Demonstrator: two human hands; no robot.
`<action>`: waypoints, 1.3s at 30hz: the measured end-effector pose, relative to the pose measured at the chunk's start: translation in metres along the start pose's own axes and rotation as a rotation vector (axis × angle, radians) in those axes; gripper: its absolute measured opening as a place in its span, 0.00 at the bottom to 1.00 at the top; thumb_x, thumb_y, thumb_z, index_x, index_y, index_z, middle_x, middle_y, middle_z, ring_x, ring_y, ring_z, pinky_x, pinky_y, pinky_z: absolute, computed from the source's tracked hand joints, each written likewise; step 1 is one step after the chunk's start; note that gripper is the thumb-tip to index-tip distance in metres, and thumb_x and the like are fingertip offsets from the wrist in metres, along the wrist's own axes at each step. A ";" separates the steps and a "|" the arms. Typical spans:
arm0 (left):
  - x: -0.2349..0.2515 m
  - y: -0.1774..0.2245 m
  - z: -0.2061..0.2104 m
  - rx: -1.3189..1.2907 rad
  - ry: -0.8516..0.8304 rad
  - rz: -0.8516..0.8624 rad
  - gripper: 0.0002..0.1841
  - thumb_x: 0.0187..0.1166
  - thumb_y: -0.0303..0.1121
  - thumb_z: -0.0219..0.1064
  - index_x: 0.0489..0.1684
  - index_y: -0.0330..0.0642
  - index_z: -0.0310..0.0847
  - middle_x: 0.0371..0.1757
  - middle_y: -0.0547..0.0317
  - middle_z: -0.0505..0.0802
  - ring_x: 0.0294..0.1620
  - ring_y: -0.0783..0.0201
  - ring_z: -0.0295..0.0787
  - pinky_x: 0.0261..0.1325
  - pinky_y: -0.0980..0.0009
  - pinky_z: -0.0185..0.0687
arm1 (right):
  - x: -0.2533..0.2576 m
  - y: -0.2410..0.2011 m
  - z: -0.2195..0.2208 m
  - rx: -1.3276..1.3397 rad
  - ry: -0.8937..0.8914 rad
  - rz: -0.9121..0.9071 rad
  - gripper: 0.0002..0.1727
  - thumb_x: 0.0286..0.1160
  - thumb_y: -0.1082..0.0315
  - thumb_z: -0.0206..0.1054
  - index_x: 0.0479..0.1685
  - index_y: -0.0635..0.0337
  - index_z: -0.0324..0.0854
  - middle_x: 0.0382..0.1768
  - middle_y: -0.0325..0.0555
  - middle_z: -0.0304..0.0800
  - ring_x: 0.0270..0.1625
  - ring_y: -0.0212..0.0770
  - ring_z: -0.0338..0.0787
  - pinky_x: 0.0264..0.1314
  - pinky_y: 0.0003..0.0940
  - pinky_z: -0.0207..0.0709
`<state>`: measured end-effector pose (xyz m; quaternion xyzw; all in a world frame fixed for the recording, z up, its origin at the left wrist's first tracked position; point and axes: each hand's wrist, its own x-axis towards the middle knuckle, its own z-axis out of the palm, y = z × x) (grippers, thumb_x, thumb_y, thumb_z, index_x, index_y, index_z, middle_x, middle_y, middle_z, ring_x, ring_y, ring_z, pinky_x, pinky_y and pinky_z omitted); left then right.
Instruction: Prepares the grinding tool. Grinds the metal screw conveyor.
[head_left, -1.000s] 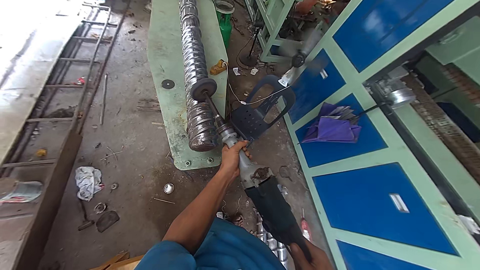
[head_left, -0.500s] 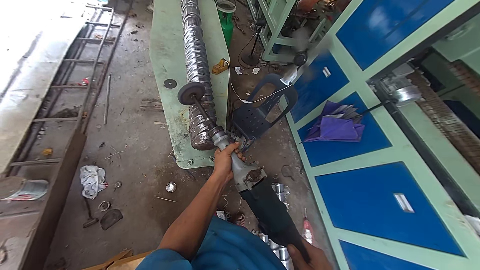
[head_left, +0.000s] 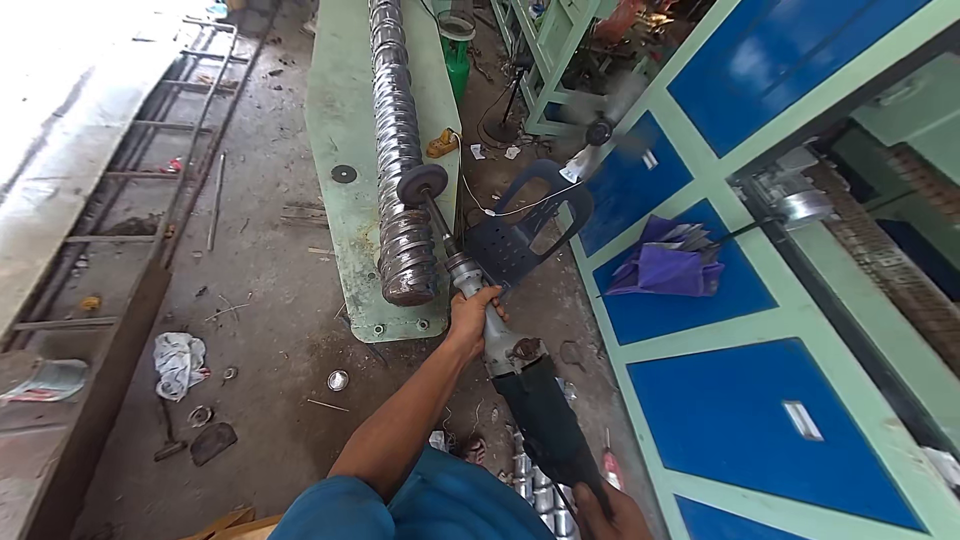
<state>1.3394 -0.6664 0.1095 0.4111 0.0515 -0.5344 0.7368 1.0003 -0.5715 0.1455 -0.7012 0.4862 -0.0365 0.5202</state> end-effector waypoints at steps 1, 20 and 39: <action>0.001 -0.001 0.001 0.006 -0.004 -0.003 0.07 0.80 0.25 0.67 0.44 0.36 0.72 0.20 0.54 0.82 0.18 0.60 0.83 0.29 0.62 0.90 | 0.001 0.000 0.000 0.015 -0.002 0.001 0.29 0.87 0.42 0.56 0.44 0.64 0.82 0.18 0.39 0.81 0.17 0.35 0.81 0.22 0.38 0.80; -0.026 0.015 -0.023 -0.023 0.051 0.089 0.05 0.82 0.25 0.65 0.38 0.36 0.73 0.19 0.55 0.80 0.16 0.60 0.82 0.27 0.63 0.90 | -0.002 0.000 0.003 -0.058 -0.050 -0.034 0.29 0.85 0.41 0.60 0.47 0.62 0.85 0.19 0.41 0.84 0.19 0.37 0.83 0.26 0.41 0.82; 0.002 -0.007 0.003 0.066 0.059 0.041 0.09 0.80 0.25 0.67 0.47 0.36 0.71 0.21 0.53 0.81 0.17 0.59 0.83 0.28 0.61 0.90 | 0.016 0.027 -0.001 0.052 -0.041 -0.026 0.28 0.87 0.41 0.56 0.41 0.60 0.83 0.17 0.38 0.81 0.16 0.35 0.81 0.22 0.37 0.80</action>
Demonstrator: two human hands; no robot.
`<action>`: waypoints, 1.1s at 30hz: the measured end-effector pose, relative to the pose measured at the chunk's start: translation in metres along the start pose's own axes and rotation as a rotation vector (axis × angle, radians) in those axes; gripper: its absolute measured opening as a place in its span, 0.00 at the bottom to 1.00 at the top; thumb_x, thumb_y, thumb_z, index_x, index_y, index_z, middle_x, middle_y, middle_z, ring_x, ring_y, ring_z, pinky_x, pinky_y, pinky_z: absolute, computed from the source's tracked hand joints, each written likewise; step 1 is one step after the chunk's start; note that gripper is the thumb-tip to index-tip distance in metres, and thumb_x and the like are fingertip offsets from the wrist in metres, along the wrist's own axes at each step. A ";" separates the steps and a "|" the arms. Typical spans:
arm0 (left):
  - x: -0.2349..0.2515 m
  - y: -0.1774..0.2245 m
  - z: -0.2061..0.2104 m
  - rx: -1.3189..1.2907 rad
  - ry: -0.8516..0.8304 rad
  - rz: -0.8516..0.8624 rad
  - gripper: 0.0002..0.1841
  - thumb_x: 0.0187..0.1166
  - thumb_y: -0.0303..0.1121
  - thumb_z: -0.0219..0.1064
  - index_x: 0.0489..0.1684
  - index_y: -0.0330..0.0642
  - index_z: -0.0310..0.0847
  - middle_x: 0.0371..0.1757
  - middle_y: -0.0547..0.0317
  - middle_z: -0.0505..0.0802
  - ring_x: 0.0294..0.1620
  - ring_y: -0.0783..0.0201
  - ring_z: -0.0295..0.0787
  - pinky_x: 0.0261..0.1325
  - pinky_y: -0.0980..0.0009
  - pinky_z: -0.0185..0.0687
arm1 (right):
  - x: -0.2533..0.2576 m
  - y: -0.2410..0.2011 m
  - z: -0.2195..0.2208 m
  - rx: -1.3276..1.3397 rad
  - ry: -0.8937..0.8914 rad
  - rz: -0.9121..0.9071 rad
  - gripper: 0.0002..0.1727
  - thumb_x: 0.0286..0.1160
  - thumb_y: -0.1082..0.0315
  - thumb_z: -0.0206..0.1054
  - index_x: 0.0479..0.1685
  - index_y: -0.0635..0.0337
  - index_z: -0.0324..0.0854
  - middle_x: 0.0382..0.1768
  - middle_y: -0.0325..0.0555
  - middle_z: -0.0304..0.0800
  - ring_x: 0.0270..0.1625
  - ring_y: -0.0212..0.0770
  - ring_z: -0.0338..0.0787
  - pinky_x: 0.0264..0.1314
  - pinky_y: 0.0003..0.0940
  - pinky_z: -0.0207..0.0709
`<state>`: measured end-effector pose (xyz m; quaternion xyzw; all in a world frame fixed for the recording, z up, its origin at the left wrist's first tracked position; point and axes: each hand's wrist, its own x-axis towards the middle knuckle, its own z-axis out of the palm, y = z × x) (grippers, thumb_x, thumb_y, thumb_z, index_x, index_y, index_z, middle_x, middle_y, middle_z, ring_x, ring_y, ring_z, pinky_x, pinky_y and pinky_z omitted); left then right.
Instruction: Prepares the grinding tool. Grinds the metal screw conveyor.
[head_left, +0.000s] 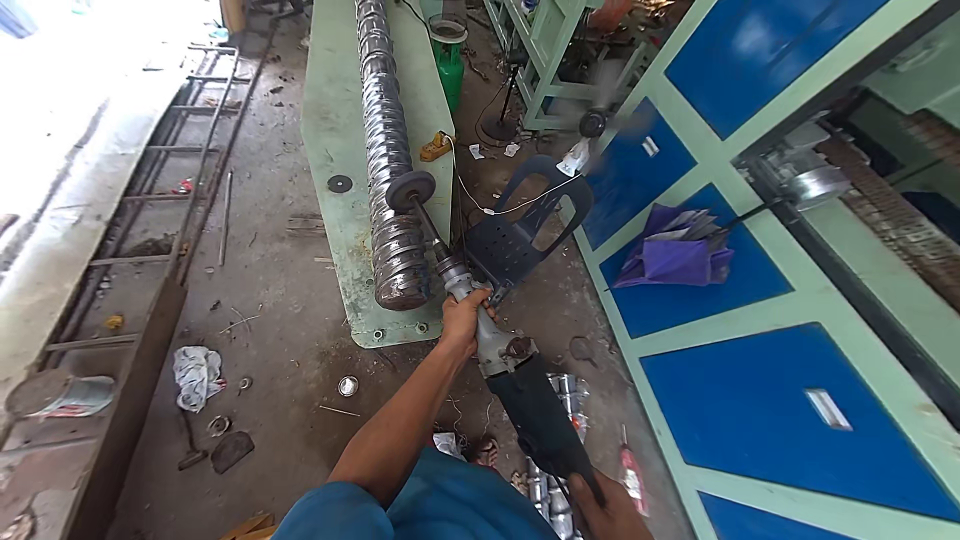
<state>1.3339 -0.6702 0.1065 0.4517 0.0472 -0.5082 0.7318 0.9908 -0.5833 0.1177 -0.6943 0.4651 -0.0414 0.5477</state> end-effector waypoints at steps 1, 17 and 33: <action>0.002 -0.002 0.001 0.003 0.004 -0.001 0.09 0.80 0.25 0.68 0.47 0.35 0.72 0.21 0.53 0.81 0.17 0.59 0.83 0.28 0.61 0.90 | 0.002 0.002 0.000 0.010 0.002 0.002 0.28 0.87 0.41 0.56 0.40 0.60 0.83 0.16 0.38 0.81 0.16 0.35 0.81 0.22 0.37 0.80; -0.001 -0.001 0.004 0.037 0.053 0.015 0.09 0.79 0.24 0.68 0.46 0.34 0.71 0.21 0.52 0.82 0.17 0.59 0.83 0.26 0.62 0.90 | 0.009 0.010 -0.005 0.097 -0.046 0.022 0.26 0.87 0.42 0.57 0.39 0.58 0.81 0.16 0.36 0.81 0.15 0.33 0.80 0.20 0.34 0.79; 0.013 -0.017 0.010 0.090 0.065 0.024 0.10 0.78 0.23 0.68 0.47 0.34 0.70 0.21 0.51 0.82 0.17 0.59 0.83 0.25 0.62 0.89 | 0.018 0.024 -0.004 0.189 -0.038 0.048 0.27 0.88 0.43 0.54 0.36 0.59 0.80 0.15 0.40 0.81 0.13 0.36 0.79 0.17 0.35 0.78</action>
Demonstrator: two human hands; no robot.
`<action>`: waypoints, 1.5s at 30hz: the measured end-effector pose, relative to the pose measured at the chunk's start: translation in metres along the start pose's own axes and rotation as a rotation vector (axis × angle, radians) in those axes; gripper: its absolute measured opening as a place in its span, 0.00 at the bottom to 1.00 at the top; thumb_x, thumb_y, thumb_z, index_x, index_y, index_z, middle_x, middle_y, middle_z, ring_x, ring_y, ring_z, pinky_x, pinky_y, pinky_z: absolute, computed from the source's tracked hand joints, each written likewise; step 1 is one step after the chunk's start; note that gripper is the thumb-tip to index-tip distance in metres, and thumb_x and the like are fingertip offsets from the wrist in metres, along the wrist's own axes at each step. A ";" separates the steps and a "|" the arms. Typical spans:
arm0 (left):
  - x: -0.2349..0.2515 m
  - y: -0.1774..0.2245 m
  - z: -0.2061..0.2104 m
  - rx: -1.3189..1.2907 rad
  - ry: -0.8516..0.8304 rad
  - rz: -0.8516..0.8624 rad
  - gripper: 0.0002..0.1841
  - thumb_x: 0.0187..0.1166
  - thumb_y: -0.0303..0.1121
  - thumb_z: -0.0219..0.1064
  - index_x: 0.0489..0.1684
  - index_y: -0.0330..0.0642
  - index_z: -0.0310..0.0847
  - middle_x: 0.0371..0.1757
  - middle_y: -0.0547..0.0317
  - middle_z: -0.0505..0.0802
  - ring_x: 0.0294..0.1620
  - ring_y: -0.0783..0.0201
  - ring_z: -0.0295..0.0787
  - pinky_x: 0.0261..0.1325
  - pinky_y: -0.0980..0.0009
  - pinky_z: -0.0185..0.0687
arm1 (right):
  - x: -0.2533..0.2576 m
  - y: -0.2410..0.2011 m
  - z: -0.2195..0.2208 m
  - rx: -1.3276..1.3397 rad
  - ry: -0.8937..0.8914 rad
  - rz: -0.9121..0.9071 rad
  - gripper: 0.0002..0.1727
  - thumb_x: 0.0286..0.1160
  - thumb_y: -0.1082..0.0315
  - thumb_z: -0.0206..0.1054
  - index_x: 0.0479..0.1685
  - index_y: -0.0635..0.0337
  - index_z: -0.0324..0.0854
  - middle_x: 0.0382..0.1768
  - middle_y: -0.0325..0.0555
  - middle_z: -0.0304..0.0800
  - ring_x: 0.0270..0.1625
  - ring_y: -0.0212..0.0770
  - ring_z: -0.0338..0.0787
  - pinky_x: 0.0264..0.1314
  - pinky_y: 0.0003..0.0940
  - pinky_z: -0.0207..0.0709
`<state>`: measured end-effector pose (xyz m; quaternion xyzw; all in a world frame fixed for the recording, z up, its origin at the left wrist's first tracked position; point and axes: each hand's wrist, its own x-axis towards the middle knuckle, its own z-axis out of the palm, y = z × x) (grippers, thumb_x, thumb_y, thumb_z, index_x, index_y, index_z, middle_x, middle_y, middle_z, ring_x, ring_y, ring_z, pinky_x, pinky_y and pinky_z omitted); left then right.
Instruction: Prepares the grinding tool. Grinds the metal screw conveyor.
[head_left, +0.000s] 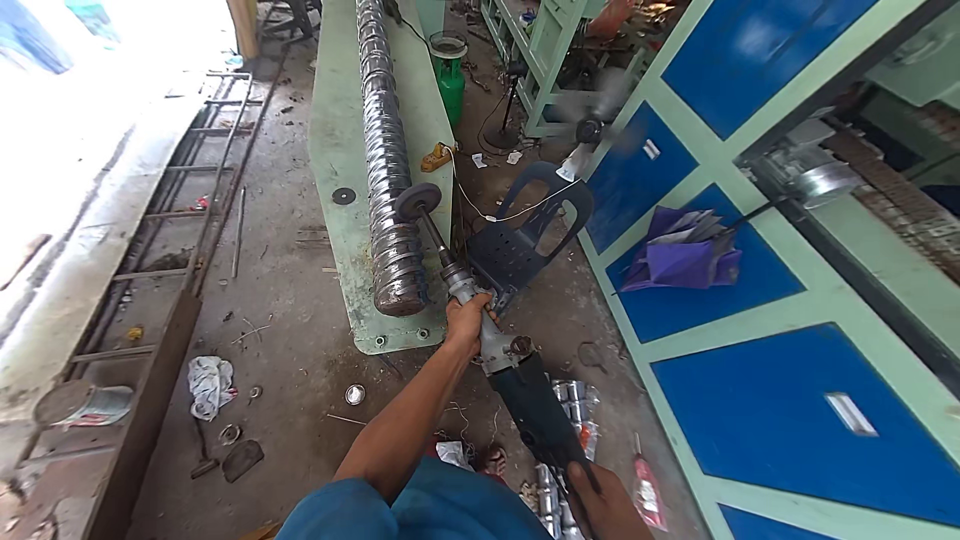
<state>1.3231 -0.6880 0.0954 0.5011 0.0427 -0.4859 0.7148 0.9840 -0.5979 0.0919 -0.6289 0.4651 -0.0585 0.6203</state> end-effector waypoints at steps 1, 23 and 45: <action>0.001 -0.001 0.001 0.006 0.004 -0.004 0.10 0.78 0.23 0.68 0.47 0.34 0.70 0.21 0.51 0.82 0.16 0.59 0.83 0.25 0.62 0.89 | 0.001 0.001 0.000 0.009 -0.002 -0.001 0.27 0.88 0.42 0.54 0.36 0.59 0.80 0.14 0.40 0.81 0.13 0.36 0.80 0.17 0.35 0.78; -0.026 0.022 -0.019 -0.004 0.072 0.067 0.07 0.79 0.23 0.67 0.42 0.34 0.71 0.19 0.54 0.81 0.16 0.59 0.83 0.26 0.61 0.90 | -0.002 -0.006 0.001 -0.035 -0.068 -0.015 0.26 0.85 0.42 0.58 0.38 0.58 0.81 0.15 0.38 0.81 0.14 0.34 0.80 0.20 0.34 0.79; -0.003 -0.002 0.007 0.120 0.088 0.020 0.10 0.76 0.22 0.70 0.46 0.32 0.71 0.20 0.51 0.83 0.15 0.58 0.84 0.23 0.61 0.90 | 0.010 0.023 0.001 0.147 -0.046 0.015 0.29 0.87 0.39 0.54 0.34 0.57 0.81 0.14 0.42 0.81 0.13 0.37 0.79 0.17 0.34 0.78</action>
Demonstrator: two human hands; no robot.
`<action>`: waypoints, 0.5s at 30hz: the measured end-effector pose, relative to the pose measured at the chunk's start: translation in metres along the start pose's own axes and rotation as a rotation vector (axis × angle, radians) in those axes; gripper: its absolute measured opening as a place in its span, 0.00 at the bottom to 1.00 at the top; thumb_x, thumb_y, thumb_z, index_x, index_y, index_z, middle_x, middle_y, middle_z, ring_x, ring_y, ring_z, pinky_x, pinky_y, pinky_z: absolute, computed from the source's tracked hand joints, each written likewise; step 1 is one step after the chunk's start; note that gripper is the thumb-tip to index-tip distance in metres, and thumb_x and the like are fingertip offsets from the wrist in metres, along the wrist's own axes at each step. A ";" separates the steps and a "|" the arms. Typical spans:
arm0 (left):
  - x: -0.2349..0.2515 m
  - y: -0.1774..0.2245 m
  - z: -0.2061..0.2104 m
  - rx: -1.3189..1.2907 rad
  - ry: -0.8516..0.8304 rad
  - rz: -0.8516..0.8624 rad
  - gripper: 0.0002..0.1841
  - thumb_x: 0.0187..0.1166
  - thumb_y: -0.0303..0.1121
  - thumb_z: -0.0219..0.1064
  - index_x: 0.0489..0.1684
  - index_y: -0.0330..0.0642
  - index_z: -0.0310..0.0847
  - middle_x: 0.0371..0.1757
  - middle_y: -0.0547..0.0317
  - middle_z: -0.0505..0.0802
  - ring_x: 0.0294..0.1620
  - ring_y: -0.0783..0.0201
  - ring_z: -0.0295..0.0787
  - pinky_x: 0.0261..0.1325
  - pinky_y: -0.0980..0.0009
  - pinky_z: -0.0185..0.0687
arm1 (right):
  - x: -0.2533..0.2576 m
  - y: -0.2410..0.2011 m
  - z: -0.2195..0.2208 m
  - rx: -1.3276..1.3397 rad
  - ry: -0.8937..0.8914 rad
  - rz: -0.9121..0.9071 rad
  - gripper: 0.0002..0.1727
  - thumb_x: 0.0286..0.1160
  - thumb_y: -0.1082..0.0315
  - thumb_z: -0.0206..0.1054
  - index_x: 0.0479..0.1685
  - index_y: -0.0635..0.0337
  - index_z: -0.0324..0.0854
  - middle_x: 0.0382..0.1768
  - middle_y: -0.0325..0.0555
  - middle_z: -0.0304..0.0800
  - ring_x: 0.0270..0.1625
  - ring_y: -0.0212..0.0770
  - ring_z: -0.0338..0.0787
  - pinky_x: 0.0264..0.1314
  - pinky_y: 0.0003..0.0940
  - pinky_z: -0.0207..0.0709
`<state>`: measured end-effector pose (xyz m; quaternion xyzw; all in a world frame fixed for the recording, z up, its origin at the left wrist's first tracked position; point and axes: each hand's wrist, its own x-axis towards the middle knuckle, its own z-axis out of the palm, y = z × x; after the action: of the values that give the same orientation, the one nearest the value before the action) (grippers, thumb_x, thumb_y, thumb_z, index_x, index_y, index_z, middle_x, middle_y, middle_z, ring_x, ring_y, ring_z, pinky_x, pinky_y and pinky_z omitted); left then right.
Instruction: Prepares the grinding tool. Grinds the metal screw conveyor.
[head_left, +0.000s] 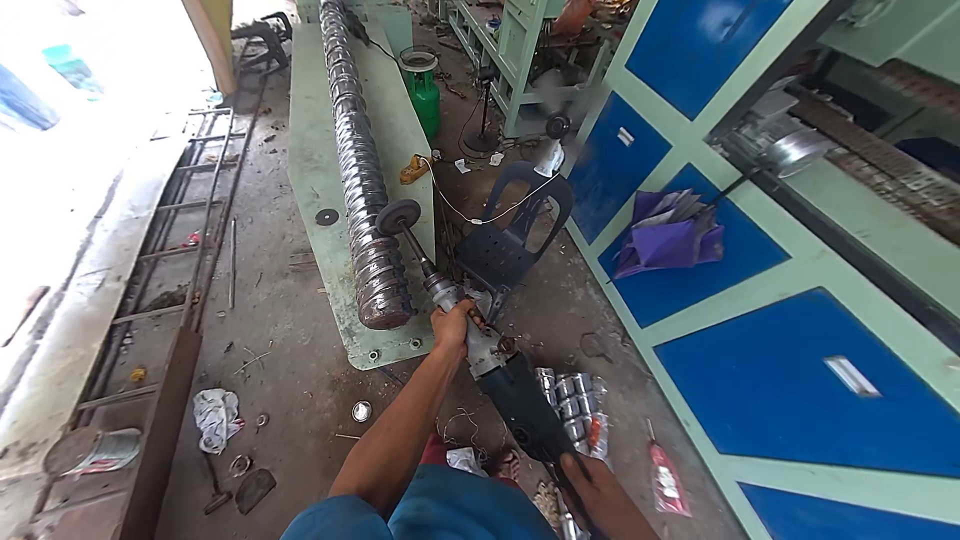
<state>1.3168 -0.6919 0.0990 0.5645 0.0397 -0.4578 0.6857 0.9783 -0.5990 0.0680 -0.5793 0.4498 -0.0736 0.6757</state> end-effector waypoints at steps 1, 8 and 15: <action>-0.002 0.002 -0.001 -0.003 0.003 0.005 0.10 0.76 0.22 0.70 0.44 0.32 0.72 0.20 0.51 0.83 0.15 0.58 0.84 0.23 0.61 0.90 | 0.000 0.000 0.000 -0.001 -0.003 -0.005 0.29 0.87 0.39 0.55 0.34 0.57 0.81 0.15 0.42 0.81 0.13 0.37 0.79 0.17 0.34 0.78; -0.011 0.010 -0.013 -0.005 0.027 0.055 0.09 0.77 0.22 0.69 0.44 0.33 0.71 0.20 0.52 0.83 0.16 0.58 0.84 0.25 0.60 0.91 | 0.000 0.002 0.002 -0.016 -0.025 -0.052 0.29 0.85 0.36 0.57 0.34 0.55 0.82 0.14 0.40 0.80 0.13 0.36 0.79 0.18 0.34 0.77; -0.003 0.007 -0.014 0.028 0.020 0.069 0.08 0.78 0.24 0.68 0.44 0.34 0.71 0.20 0.52 0.82 0.16 0.58 0.84 0.26 0.60 0.91 | 0.010 0.006 0.005 -0.026 -0.037 -0.011 0.28 0.85 0.38 0.56 0.36 0.55 0.82 0.16 0.40 0.81 0.14 0.36 0.81 0.19 0.34 0.79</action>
<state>1.3267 -0.6792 0.1010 0.5798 0.0205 -0.4285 0.6927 0.9849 -0.5996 0.0570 -0.5918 0.4351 -0.0606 0.6758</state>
